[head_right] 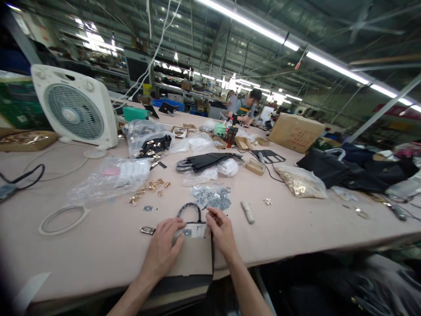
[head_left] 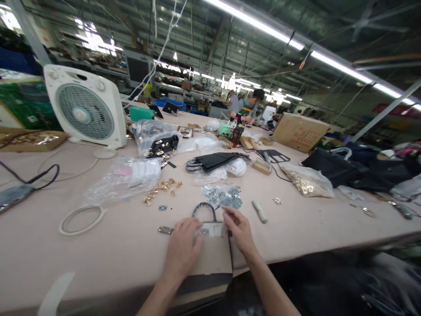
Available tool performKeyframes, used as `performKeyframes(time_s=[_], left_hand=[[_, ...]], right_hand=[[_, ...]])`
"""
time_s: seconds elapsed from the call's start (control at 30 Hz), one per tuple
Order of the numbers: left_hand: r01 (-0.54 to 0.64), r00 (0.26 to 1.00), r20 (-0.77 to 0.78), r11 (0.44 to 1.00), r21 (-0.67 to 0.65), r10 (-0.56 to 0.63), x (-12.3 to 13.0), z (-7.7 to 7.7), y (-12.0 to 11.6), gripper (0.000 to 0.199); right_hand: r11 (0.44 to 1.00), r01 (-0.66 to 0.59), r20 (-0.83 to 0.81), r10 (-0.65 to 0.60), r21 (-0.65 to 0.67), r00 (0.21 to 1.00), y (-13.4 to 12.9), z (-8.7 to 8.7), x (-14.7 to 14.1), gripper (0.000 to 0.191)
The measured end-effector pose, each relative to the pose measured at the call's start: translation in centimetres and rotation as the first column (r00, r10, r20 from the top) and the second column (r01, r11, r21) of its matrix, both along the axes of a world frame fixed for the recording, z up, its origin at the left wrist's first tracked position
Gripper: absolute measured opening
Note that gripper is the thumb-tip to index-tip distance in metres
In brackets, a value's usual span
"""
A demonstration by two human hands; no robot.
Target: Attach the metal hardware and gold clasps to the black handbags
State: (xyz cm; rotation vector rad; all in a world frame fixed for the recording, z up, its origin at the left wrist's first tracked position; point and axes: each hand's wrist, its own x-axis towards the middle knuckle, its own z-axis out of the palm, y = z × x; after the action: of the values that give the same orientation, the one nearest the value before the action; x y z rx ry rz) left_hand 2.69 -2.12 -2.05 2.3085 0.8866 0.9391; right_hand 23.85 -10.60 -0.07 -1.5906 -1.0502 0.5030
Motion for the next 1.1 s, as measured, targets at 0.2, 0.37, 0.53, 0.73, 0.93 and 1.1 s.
performKeyframes(time_s=[0.2, 0.37, 0.53, 0.73, 0.93, 1.1], left_hand=[[-0.009, 1.0, 0.004, 1.0, -0.026, 0.01, -0.3, 0.4, -0.3, 0.027], [-0.012, 1.0, 0.025, 1.0, -0.027, 0.013, -0.2, 0.9, -0.4, 0.028], [-0.023, 0.999, 0.044, 1.0, -0.002, 0.023, -0.2, 1.1, -0.5, 0.027], [-0.026, 0.999, 0.045, 0.999, -0.027, 0.027, -0.3, 1.6, -0.8, 0.027], [-0.037, 0.997, 0.064, 0.998, -0.051, 0.04, -0.4, 2.1, -1.1, 0.033], [-0.036, 0.995, 0.094, 0.996, -0.086, 0.044, -0.5, 2.1, -1.2, 0.036]], right_hand=[[0.947, 0.32, 0.108, -0.32, 0.014, 0.941, -0.2, -1.9, 7.2, 0.049], [0.968, 0.247, 0.269, -0.247, 0.035, 0.931, 1.6, -2.4, 8.1, 0.041], [0.998, 0.056, 0.414, -0.051, 0.001, 0.909, 5.2, -2.1, 6.9, 0.036], [0.997, 0.008, 0.484, 0.032, -0.081, 0.875, 9.2, -2.5, 6.9, 0.032], [0.982, 0.024, 0.506, 0.076, -0.188, 0.859, 10.6, -3.5, 7.5, 0.028], [0.975, 0.074, 0.513, 0.046, -0.21, 0.857, 10.8, -3.0, 8.6, 0.02]])
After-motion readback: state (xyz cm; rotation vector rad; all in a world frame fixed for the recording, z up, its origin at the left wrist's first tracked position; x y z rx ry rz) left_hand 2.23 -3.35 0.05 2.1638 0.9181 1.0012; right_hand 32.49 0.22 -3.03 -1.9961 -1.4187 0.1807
